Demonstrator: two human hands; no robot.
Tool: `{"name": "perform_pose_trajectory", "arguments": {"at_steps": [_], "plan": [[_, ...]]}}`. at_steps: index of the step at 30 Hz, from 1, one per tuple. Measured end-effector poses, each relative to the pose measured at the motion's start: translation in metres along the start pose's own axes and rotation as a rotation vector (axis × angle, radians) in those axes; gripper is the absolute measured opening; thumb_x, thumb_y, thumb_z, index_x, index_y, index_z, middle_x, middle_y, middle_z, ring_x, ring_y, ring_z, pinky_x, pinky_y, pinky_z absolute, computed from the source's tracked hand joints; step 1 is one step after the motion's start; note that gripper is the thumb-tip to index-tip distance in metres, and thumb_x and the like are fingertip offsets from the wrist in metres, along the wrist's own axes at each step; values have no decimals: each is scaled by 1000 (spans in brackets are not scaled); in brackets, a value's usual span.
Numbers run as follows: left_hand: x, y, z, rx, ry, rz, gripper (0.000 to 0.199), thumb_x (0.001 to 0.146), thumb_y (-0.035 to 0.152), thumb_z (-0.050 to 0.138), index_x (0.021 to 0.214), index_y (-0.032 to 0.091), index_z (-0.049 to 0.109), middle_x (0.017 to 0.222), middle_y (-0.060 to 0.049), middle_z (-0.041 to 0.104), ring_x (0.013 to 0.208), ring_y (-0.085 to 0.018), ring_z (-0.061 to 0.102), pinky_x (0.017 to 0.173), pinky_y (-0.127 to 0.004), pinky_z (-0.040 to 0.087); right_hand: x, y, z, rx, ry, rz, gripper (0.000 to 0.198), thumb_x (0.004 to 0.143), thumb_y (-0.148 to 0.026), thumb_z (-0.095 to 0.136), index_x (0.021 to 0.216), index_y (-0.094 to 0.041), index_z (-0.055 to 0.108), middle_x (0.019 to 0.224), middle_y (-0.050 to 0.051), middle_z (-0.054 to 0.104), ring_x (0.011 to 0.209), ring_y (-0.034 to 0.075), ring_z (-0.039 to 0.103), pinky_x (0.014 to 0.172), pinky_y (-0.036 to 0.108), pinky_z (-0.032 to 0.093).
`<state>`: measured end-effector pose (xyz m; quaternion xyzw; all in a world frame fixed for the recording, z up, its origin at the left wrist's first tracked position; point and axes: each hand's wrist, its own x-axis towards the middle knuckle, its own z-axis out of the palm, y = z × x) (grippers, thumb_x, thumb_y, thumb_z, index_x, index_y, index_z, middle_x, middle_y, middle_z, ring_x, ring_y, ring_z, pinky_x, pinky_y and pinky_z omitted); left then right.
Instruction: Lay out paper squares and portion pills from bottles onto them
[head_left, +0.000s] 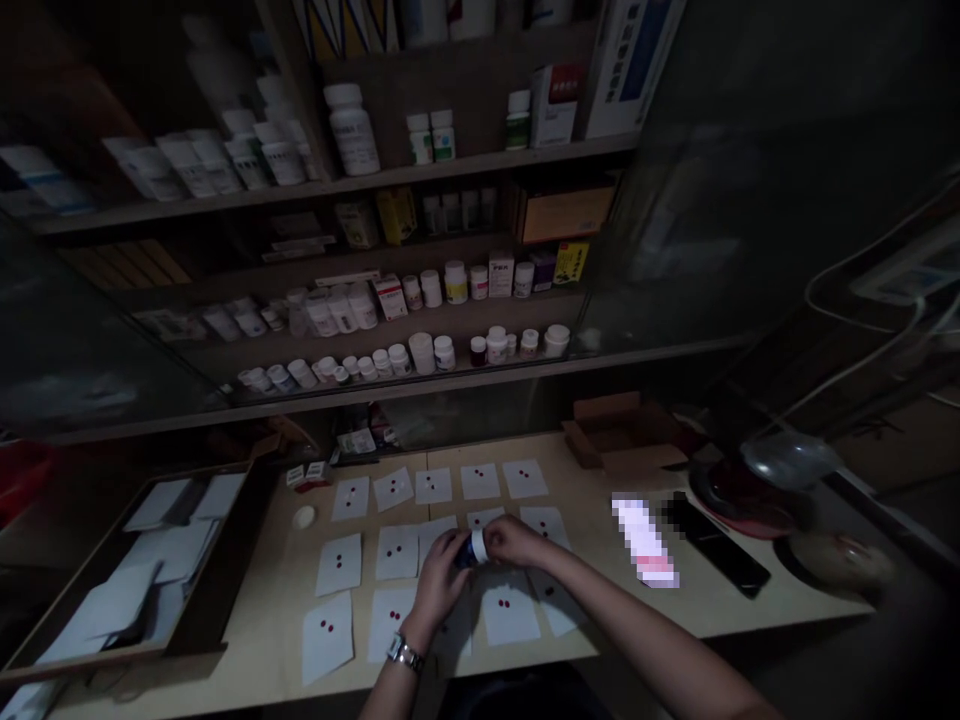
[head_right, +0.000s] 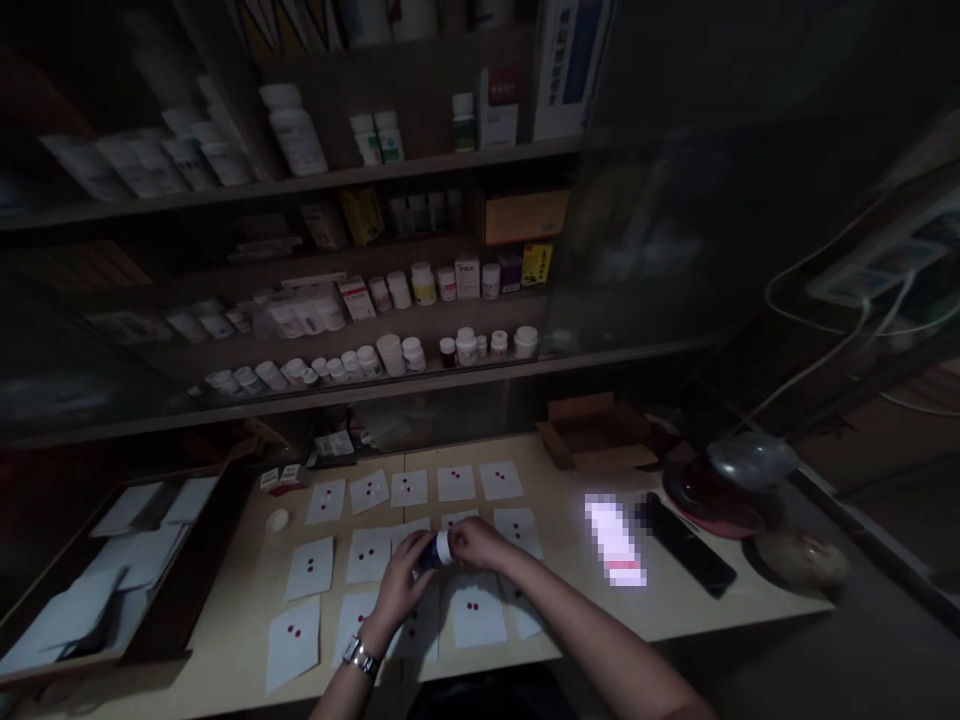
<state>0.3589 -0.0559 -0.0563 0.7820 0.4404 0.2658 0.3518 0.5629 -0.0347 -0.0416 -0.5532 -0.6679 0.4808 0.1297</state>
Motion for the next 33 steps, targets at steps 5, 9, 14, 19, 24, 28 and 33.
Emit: {"name": "perform_pose_trajectory", "arguments": {"at_steps": [5,9,14,19,24,28,33], "plan": [[6,-8,-3,22,-3,-38,52,74,17,60,125,24,53,123,-11,56,114,-26,51,98,-45,41,17,15,6,-60,126,-33,19,68,-10,49,72,-15,66,70,1,67,65,13,56,59,20,38],[7,-16,2,22,20,-112,53,71,15,61,124,21,55,122,-12,57,113,-26,51,98,-44,41,53,33,-14,-91,399,140,21,76,-13,46,80,-15,66,78,3,69,74,14,60,67,22,42],[8,-24,8,-15,23,-140,57,69,13,61,124,23,54,123,-10,56,115,-25,50,99,-42,40,104,41,-26,-190,459,301,21,79,-11,46,82,-14,66,90,9,69,87,17,60,75,25,41],[9,-28,3,-61,58,-143,57,70,12,60,125,24,52,123,-8,56,114,-24,52,99,-43,40,117,36,-19,-241,432,322,19,82,-15,48,87,-14,66,93,11,68,90,19,60,75,25,40],[12,-30,-10,-91,73,-117,55,70,13,60,124,24,54,123,-9,57,115,-25,51,99,-44,41,77,21,-17,-216,447,164,24,84,-17,41,91,-18,65,92,5,67,84,15,59,75,23,41],[17,-32,-18,-113,53,-91,54,71,12,60,123,23,54,122,-10,58,114,-24,52,99,-44,41,30,8,2,-118,303,-224,26,72,-11,48,87,-19,67,87,4,65,82,16,59,72,23,41],[20,-30,-20,-121,1,-39,53,73,16,62,125,25,53,122,-10,57,113,-25,52,98,-44,41,10,-5,17,-371,69,-134,20,72,-20,53,85,-19,68,86,6,69,80,20,61,67,24,38]]}}
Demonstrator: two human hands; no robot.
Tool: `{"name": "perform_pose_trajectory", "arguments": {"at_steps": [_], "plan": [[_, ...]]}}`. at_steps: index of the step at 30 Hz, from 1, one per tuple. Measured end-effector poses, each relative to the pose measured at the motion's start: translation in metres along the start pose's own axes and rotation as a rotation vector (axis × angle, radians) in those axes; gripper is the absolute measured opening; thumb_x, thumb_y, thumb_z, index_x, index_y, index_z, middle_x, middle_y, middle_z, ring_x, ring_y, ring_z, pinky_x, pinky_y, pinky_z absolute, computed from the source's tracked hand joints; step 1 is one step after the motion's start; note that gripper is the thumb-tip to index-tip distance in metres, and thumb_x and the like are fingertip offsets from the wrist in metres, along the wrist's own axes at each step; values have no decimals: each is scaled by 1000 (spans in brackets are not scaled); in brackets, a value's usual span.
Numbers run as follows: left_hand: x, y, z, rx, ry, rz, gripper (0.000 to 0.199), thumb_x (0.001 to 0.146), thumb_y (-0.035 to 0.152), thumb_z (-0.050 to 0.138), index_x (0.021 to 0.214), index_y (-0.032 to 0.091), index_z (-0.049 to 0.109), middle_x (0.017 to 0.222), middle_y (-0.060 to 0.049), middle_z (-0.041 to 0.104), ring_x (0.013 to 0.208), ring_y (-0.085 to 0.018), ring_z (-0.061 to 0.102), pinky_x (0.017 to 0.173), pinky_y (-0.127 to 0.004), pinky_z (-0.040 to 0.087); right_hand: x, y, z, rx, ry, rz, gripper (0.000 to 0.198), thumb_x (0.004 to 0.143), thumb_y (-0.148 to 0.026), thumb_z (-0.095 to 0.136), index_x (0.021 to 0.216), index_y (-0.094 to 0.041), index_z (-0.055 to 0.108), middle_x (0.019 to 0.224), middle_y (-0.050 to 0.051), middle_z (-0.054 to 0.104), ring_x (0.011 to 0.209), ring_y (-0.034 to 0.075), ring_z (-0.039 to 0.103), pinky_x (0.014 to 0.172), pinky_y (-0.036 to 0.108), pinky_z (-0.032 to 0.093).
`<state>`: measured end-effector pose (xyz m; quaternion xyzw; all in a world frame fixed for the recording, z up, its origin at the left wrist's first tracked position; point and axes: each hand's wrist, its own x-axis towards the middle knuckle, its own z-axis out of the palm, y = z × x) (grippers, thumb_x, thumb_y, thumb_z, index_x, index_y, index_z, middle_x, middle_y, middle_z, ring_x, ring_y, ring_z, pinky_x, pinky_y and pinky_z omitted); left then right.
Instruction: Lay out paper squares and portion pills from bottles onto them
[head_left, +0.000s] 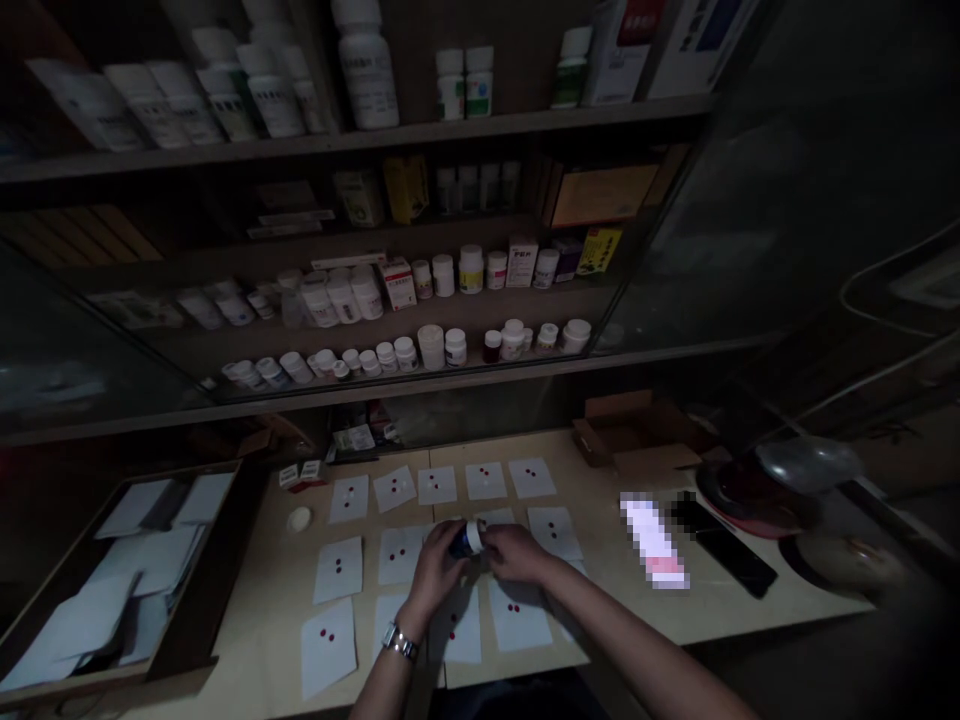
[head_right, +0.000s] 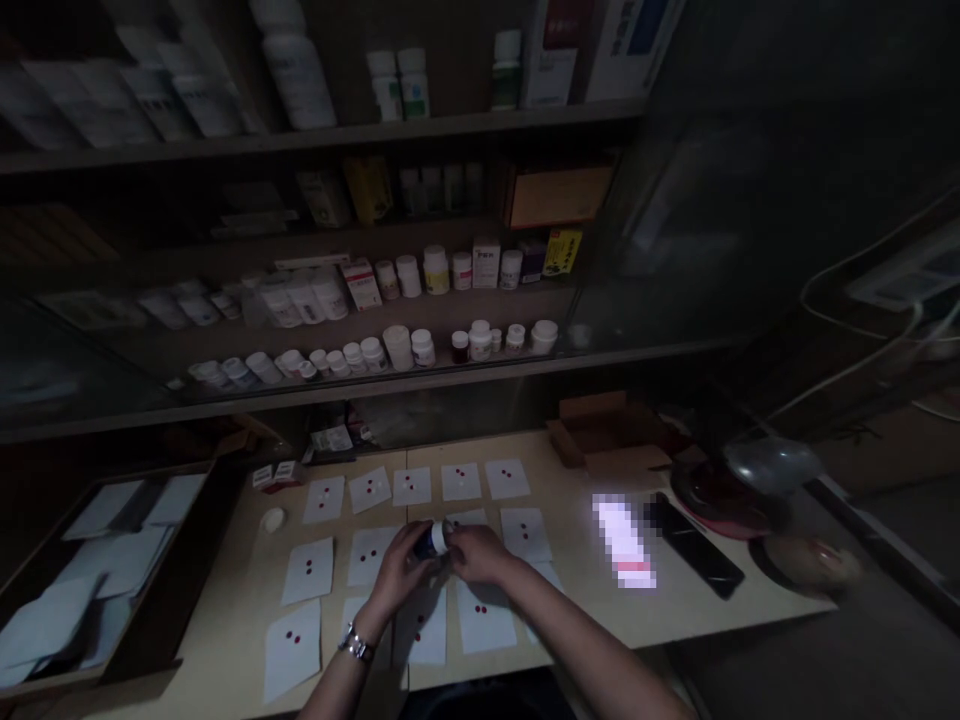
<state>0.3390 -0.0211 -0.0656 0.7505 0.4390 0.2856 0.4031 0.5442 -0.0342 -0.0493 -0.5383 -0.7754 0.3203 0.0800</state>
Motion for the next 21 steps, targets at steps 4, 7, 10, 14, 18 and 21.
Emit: {"name": "perform_pose_trajectory", "arguments": {"at_steps": [4,7,10,14,18,21], "plan": [[-5,3,1,-32,-14,0,52,74,20,65,124,25,54,122,-11,57,114,-26,52,98,-44,41,2,-1,-2,22,-43,-9,17,76,-25,54,84,-18,68,84,5,70,78,19,61,64,23,36],[-9,4,3,-75,-18,0,50,74,22,66,123,23,55,121,-12,58,113,-26,53,98,-44,41,-1,1,-3,158,-79,-39,16,77,-24,54,78,-18,68,72,1,67,68,15,58,58,21,32],[-12,3,5,-103,8,-37,49,73,23,69,121,23,57,121,-11,59,113,-26,53,98,-43,41,-4,2,-3,291,-78,-48,16,76,-23,53,76,-16,67,65,-2,63,61,13,54,54,19,31],[-14,5,4,-120,8,-49,50,72,24,70,121,23,56,119,-11,59,111,-26,54,97,-44,42,-6,3,-3,290,-30,-35,19,72,-22,55,86,-17,67,67,-2,63,61,13,53,55,19,32],[-17,9,1,-107,-49,-4,50,72,20,69,120,24,56,119,-11,59,111,-25,53,98,-42,41,-6,2,-3,180,-65,-44,28,64,-13,52,85,-19,68,77,1,68,70,16,58,61,20,35],[-20,9,1,-106,-76,11,50,72,18,68,120,24,56,118,-10,59,112,-24,53,98,-42,40,-5,1,-3,209,-138,-37,32,62,-8,48,83,-19,70,79,2,69,73,16,59,64,21,38]]}}
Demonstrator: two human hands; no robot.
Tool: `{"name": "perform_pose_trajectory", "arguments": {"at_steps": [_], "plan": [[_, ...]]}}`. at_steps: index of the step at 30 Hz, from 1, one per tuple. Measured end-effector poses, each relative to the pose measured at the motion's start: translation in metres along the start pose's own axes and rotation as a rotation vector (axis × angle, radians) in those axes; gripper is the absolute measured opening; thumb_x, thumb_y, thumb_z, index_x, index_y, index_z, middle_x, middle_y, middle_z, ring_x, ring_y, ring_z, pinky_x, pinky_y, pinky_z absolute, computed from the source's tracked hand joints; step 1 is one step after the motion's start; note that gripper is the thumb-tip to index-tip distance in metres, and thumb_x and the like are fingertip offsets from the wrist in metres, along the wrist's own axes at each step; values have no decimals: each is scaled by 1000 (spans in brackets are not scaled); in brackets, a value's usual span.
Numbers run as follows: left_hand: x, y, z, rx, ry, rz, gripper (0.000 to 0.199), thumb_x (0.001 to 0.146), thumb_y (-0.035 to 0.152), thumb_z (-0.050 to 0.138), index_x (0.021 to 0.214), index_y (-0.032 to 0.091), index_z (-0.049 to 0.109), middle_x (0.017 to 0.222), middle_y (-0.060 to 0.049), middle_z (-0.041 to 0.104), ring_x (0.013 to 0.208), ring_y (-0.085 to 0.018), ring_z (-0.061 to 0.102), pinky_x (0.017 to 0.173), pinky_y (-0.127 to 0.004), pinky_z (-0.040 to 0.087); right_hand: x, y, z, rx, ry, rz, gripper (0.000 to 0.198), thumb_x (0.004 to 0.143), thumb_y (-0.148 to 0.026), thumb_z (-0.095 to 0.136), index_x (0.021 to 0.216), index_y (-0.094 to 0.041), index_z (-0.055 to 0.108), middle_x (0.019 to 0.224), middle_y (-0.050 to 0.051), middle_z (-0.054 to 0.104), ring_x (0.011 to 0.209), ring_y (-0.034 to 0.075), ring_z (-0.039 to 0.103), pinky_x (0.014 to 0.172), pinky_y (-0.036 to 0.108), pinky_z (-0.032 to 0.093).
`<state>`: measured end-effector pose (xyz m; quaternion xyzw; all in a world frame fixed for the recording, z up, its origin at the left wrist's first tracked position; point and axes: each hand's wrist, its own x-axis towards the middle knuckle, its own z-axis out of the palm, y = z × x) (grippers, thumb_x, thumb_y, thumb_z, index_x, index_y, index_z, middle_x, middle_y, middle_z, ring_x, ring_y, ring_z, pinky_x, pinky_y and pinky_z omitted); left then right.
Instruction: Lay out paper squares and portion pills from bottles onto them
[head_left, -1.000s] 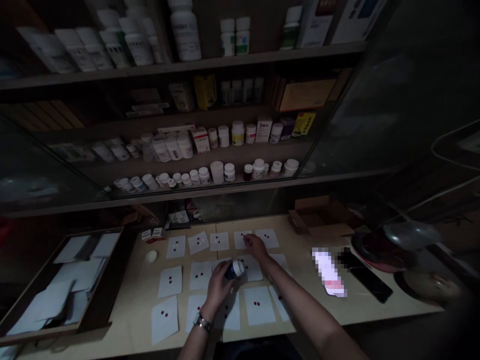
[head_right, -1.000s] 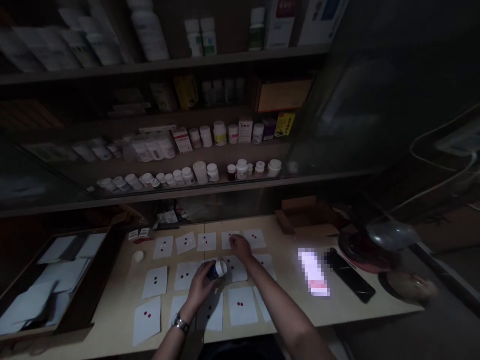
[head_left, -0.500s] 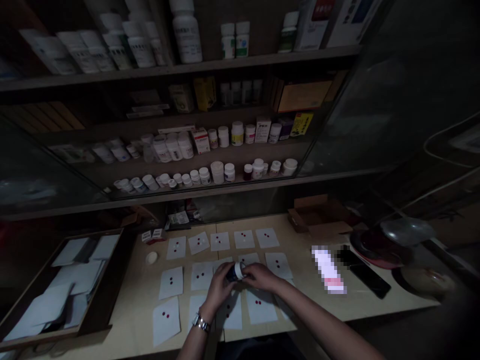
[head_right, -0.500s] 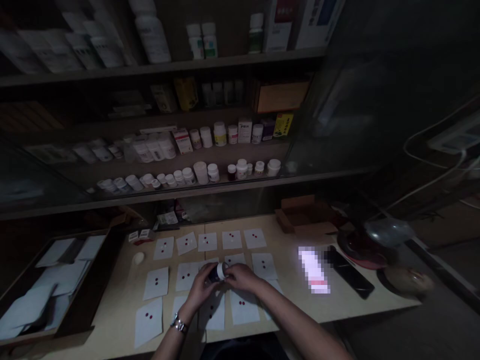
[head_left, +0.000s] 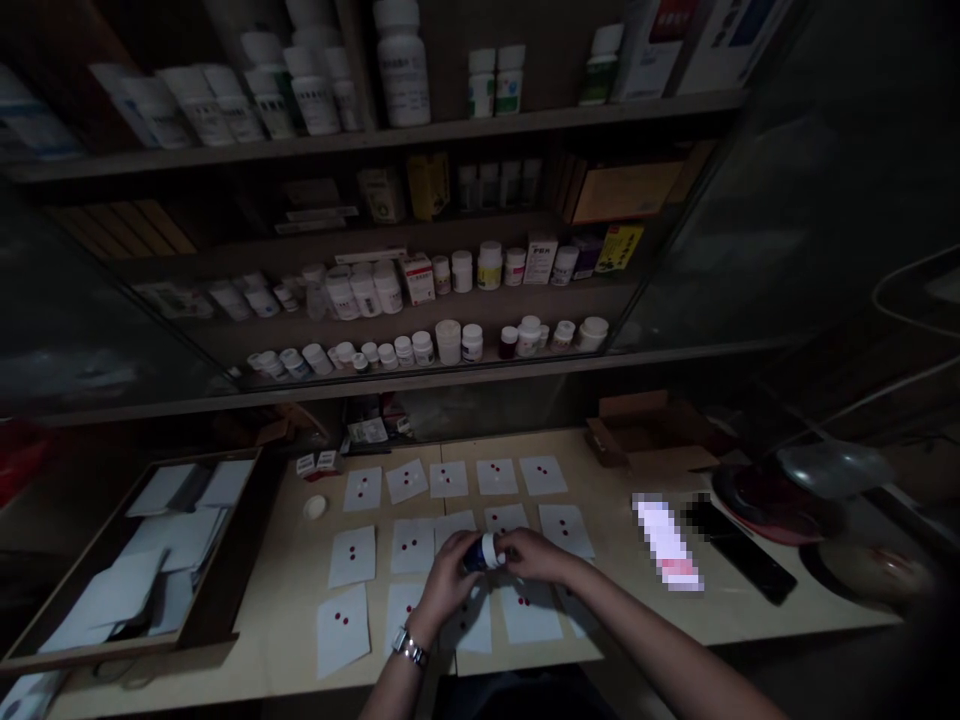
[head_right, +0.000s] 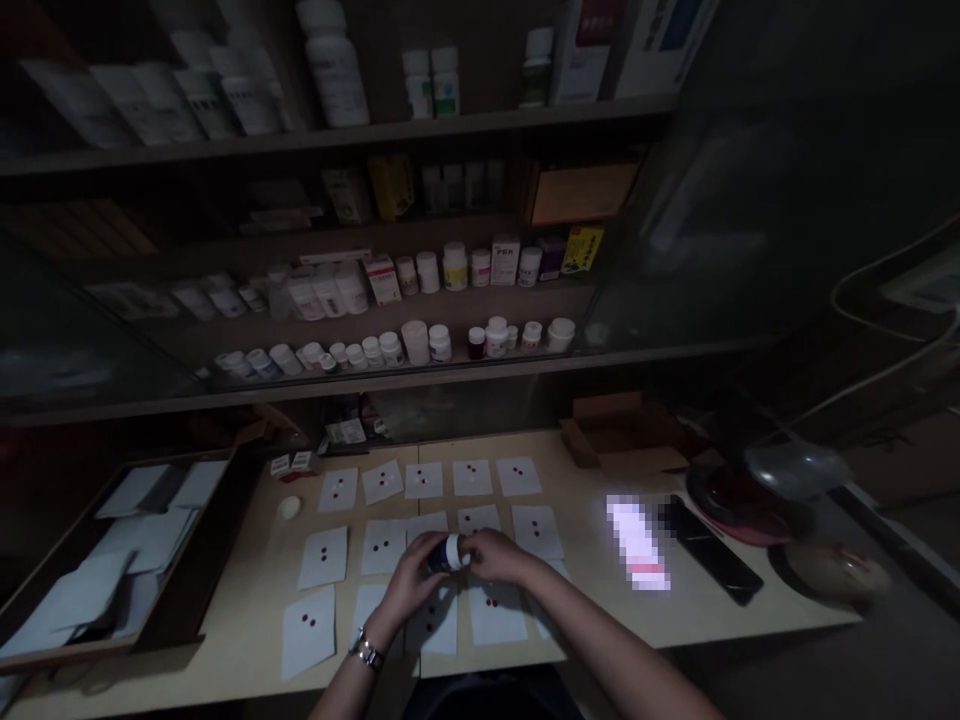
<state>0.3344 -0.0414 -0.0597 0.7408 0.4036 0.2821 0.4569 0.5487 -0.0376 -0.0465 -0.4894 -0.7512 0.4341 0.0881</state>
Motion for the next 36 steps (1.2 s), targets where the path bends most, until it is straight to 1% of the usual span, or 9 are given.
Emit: {"name": "perform_pose_trajectory", "arguments": {"at_steps": [7,11,14,17,24,28,30,33,36], "plan": [[-2,-4,2,-27,38,-28,51,71,17,68,120,23,56,118,-11,59,111,-25,53,98,-43,40,-1,7,-2,430,-41,-41,17,72,-23,55,81,-16,68,74,0,65,69,14,57,63,21,41],[0,-8,3,-41,83,-57,53,69,16,69,119,24,58,118,-10,60,112,-26,53,98,-44,40,8,22,5,551,-8,26,23,76,-35,55,77,-15,67,61,-1,61,55,12,52,53,21,39],[2,-14,6,-53,149,-106,56,66,11,67,120,24,57,119,-9,60,112,-25,53,100,-44,39,31,40,6,467,254,109,25,78,-35,52,74,-15,66,64,1,64,58,14,55,57,23,42],[3,-17,7,-57,165,-148,58,64,6,65,119,22,58,119,-9,60,113,-25,52,101,-44,38,62,57,0,225,555,272,23,79,-28,47,73,-16,67,74,4,68,73,17,61,68,25,44],[-3,-20,6,-42,158,-170,59,64,5,63,120,23,57,121,-8,59,114,-24,52,103,-43,37,106,70,-10,102,616,390,19,75,-13,48,77,-16,67,82,7,70,82,18,61,78,26,42],[-4,-23,-2,-7,172,-150,56,66,7,62,120,22,57,120,-8,59,113,-23,52,101,-42,39,88,56,-7,137,608,319,22,77,-14,47,87,-17,66,86,6,68,81,17,60,76,26,43],[-3,-24,-6,17,165,-139,54,68,9,62,120,23,56,120,-9,59,113,-23,52,101,-43,39,65,41,0,206,550,165,21,77,-14,47,85,-17,67,82,5,66,75,16,59,70,25,44],[-1,-23,-10,56,140,-117,53,70,11,62,122,23,56,121,-10,58,114,-24,52,100,-44,41,27,17,13,204,455,-98,21,76,-14,50,85,-20,69,90,4,62,86,16,58,76,25,44],[3,-20,-9,112,91,-59,54,73,11,61,124,25,54,123,-10,56,115,-24,51,100,-45,40,7,3,22,129,393,-65,24,82,-18,47,90,-21,70,96,5,61,86,15,58,77,24,43]]}}
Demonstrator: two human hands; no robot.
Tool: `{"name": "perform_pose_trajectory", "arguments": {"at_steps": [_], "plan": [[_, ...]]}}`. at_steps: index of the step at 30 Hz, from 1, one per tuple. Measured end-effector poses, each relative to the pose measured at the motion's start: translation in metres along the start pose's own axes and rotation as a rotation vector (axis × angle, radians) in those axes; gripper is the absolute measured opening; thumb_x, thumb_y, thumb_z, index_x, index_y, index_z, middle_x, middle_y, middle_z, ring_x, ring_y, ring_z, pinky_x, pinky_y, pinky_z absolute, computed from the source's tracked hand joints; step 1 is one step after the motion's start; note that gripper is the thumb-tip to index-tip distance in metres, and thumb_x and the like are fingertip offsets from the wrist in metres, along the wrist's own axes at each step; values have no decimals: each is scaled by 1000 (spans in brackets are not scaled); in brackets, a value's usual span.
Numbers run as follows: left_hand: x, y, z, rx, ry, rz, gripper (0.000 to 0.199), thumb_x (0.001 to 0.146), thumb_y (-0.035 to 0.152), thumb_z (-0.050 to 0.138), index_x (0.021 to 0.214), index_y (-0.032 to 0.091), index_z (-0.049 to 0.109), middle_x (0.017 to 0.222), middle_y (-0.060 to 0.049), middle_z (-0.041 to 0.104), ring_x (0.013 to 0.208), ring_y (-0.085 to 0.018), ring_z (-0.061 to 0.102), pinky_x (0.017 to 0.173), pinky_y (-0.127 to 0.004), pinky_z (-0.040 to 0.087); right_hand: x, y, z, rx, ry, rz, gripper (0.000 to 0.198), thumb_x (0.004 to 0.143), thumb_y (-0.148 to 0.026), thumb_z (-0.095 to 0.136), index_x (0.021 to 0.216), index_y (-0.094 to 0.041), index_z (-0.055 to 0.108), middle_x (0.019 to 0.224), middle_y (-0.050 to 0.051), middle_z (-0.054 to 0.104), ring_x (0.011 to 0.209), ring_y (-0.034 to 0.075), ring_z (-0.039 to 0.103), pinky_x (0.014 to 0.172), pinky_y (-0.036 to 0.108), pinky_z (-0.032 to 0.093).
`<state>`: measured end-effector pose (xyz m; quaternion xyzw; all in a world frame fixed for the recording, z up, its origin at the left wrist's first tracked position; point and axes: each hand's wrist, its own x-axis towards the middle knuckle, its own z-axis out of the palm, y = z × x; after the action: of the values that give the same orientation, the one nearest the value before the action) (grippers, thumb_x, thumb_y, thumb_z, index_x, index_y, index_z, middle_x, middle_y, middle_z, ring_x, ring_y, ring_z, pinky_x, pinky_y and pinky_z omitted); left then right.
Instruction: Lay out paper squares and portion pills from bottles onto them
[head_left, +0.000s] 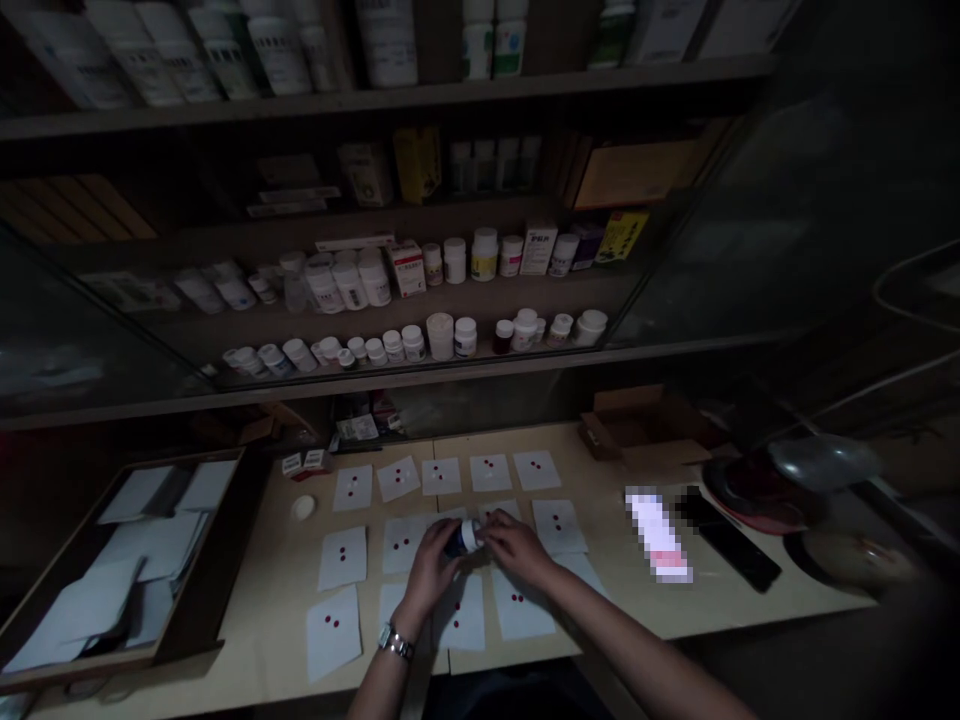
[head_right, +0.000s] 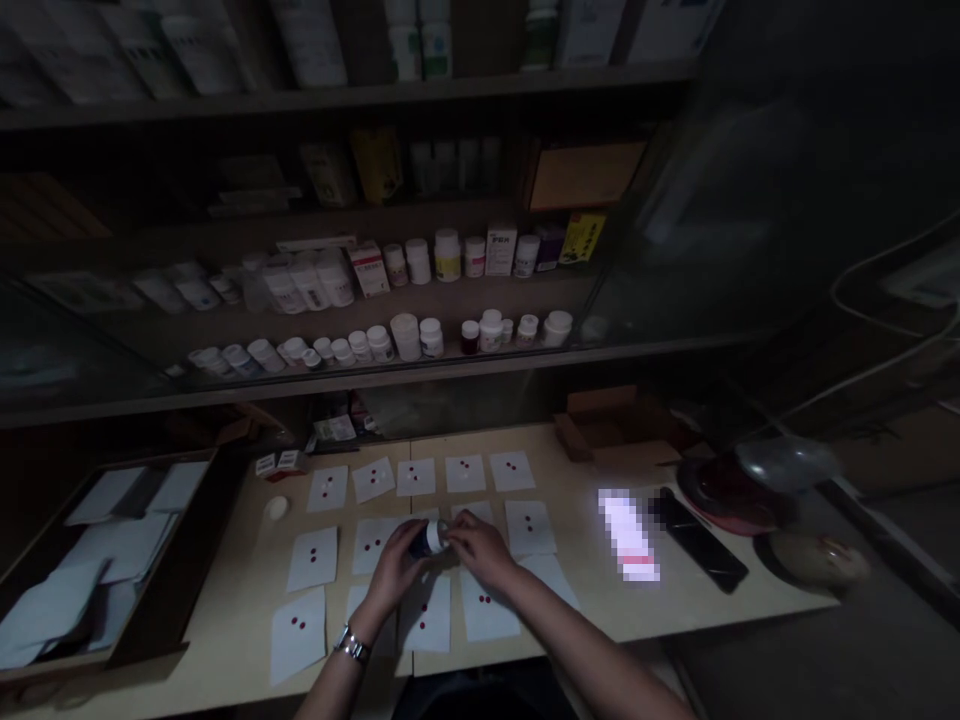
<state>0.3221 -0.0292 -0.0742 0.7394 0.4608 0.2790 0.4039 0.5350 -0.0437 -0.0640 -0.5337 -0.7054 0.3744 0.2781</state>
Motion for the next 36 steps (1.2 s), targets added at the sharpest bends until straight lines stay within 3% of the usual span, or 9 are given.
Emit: {"name": "perform_pose_trajectory", "arguments": {"at_steps": [4,9,14,19,24,30,34,36], "plan": [[6,8,5,108,-96,87,58,75,9,57,129,29,49,128,-10,51,119,-25,47,101,-46,40,3,4,2,-97,-132,98,26,77,-13,46,87,-17,70,92,6,65,83,17,59,75,25,42],[9,17,14,167,-170,139,60,76,8,57,131,29,47,127,-11,51,118,-26,47,100,-47,41,6,19,0,-17,-222,218,29,67,-8,48,82,-15,72,76,2,70,70,17,60,62,22,41],[5,20,30,152,-192,144,57,78,12,56,132,28,45,127,-11,50,118,-26,47,100,-49,39,-4,25,-6,-94,-216,339,26,58,-8,54,73,-15,74,63,0,69,62,16,60,55,20,37],[0,22,39,95,-187,115,56,78,11,55,131,27,47,128,-11,51,118,-25,47,101,-47,38,-13,21,-13,-193,-196,311,26,59,-8,55,73,-16,75,71,5,72,65,18,62,58,22,39],[-3,28,43,-2,-167,85,55,75,12,58,128,25,50,125,-10,53,117,-25,48,102,-46,37,-23,16,-13,-207,-113,233,24,65,-9,52,74,-17,73,78,7,71,76,21,63,69,27,43],[-8,30,48,-117,-88,45,54,72,15,64,124,23,53,122,-11,56,114,-25,51,100,-44,39,-26,30,-17,115,85,62,18,74,-18,53,72,-18,71,100,8,65,96,21,59,82,29,44],[-9,25,46,-130,-19,-23,54,71,12,63,122,22,54,121,-10,58,114,-25,51,101,-44,38,0,67,-42,37,360,313,24,81,-21,45,84,-16,69,89,9,69,83,19,62,76,27,45],[-11,22,45,-125,-11,-41,55,69,10,63,122,22,55,122,-10,57,115,-26,50,102,-43,37,17,86,-53,-143,346,434,24,81,-19,44,84,-16,68,87,8,70,80,18,62,74,25,44]]}}
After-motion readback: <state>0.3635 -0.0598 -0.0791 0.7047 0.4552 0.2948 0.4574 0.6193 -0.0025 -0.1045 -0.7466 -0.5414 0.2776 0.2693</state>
